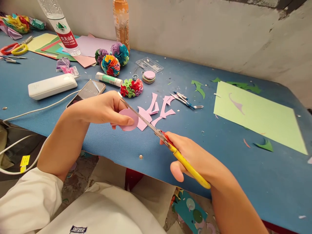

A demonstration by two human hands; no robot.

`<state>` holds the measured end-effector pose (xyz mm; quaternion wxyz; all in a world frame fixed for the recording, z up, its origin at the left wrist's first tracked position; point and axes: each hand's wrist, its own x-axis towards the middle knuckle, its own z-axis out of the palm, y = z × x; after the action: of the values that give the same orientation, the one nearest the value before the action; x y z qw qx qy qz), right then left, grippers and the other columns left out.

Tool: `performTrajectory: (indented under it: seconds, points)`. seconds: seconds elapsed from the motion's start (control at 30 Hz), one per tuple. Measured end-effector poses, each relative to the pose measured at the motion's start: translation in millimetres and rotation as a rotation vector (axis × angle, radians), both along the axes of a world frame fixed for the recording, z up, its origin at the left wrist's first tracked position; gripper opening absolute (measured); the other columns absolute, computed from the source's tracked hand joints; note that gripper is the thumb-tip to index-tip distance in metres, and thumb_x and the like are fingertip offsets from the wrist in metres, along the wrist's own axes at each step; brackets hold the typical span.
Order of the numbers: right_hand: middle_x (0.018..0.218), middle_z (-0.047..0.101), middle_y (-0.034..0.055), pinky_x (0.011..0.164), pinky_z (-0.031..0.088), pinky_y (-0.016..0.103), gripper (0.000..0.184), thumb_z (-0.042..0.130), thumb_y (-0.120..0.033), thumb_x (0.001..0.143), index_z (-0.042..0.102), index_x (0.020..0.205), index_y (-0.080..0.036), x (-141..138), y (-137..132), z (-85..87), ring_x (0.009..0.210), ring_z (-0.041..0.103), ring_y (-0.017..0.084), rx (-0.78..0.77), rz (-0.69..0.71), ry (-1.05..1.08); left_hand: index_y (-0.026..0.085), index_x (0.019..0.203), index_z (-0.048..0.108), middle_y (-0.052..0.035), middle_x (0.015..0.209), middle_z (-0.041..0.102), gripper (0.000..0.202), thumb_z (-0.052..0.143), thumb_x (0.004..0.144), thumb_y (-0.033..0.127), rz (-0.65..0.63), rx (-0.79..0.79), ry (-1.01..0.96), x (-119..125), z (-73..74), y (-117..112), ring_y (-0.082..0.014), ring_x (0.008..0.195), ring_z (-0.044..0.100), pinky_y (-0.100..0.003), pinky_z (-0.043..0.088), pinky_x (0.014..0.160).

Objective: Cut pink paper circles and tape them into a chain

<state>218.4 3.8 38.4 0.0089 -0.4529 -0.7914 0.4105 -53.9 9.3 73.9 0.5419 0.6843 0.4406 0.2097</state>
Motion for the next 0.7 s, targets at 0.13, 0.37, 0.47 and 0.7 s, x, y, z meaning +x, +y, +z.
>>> performTrajectory:
  seconds: [0.13,0.37,0.47,0.7]
  points:
    - [0.069,0.048,0.0018,0.047,0.037,0.032,0.084,0.049,-0.098,0.037,0.048,0.075,-0.023,-1.0,-0.3,0.9,0.06,0.038,0.018,-0.034,-0.004,0.013,0.015,0.052,0.063,0.0022,0.047,0.049,0.019,0.064,0.069,0.023,-0.028,0.009,0.015,-0.8,-1.3,0.9,-0.0068,0.046,0.046,-0.017,0.038,0.043]
    - [0.064,0.044,-0.0005,0.045,0.03,0.03,0.071,0.06,-0.087,0.043,0.047,0.071,-0.023,-1.6,-0.9,0.8,0.056,0.031,0.014,-0.053,-0.009,0.055,0.015,0.054,0.064,0.0019,0.047,0.05,0.017,0.063,0.069,0.023,-0.052,0.01,0.017,-1.6,-1.6,1.9,-0.0074,0.046,0.046,-0.019,0.037,0.043]
    - [0.062,0.045,-0.0007,0.045,0.03,0.029,0.066,0.062,-0.083,0.046,0.047,0.071,-0.023,-2.5,-0.4,1.1,0.056,0.032,0.014,-0.057,-0.015,0.047,0.015,0.055,0.065,0.002,0.047,0.051,0.017,0.062,0.069,0.023,-0.05,0.014,0.012,-1.5,-2.2,1.8,-0.0074,0.045,0.046,-0.019,0.036,0.043]
    - [0.059,0.05,0.0017,0.044,0.035,0.031,0.086,0.031,-0.102,0.05,0.053,0.073,-0.022,-1.6,-0.7,-0.5,0.053,0.038,0.016,-0.071,-0.03,0.041,0.015,0.055,0.065,0.0019,0.048,0.053,0.016,0.062,0.069,0.022,-0.04,0.007,0.003,-1.1,-1.7,0.9,-0.0073,0.046,0.047,-0.018,0.036,0.043]
